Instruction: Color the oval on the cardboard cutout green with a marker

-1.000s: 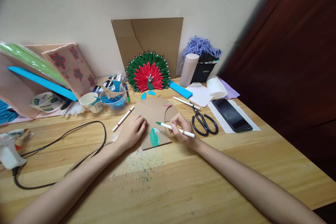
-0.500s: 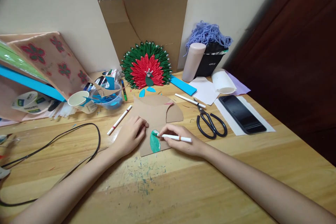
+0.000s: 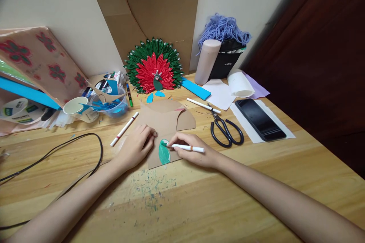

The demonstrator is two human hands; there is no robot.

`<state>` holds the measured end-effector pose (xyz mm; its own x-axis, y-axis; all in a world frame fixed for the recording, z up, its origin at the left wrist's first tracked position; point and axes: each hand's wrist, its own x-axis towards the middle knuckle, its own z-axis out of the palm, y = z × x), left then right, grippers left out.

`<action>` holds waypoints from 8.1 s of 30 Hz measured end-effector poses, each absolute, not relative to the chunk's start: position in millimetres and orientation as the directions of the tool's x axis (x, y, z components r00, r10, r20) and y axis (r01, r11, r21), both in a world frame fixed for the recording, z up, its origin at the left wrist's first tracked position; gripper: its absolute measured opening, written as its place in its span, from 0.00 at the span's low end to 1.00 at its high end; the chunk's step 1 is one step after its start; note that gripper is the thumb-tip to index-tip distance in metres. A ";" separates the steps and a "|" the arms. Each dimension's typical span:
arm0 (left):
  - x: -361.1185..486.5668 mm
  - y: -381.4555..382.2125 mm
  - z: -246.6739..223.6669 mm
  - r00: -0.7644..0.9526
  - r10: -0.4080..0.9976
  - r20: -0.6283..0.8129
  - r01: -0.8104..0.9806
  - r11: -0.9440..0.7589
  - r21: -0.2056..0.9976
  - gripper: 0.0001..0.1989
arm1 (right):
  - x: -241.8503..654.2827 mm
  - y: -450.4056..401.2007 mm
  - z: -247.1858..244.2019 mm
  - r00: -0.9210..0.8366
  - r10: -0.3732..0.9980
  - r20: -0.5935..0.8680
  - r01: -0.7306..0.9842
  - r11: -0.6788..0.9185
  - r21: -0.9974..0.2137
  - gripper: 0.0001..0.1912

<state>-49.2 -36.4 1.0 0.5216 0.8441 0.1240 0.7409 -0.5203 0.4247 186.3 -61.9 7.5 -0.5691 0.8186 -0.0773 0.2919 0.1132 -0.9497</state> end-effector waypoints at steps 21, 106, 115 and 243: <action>-48.8 -36.5 1.2 0.534 0.836 0.128 0.744 -0.536 0.400 0.07 | 186.6 -60.1 3.2 -0.635 0.761 -0.133 0.170 -0.031 -0.985 0.09; -47.4 -37.1 2.8 0.528 0.838 0.135 0.743 -0.534 0.404 0.07 | 186.0 -59.2 -0.6 -0.585 0.799 -0.139 0.172 -0.046 -0.984 0.14; -48.3 -36.7 1.0 0.528 0.838 0.134 0.746 -0.534 0.399 0.07 | 185.8 -59.4 -1.2 -0.580 0.796 -0.172 0.159 -0.097 -0.983 0.14; -48.2 -36.6 1.7 0.535 0.833 0.142 0.740 -0.543 0.397 0.07 | 187.1 -59.0 -1.3 -0.600 0.787 -0.140 0.173 -0.044 -0.984 0.16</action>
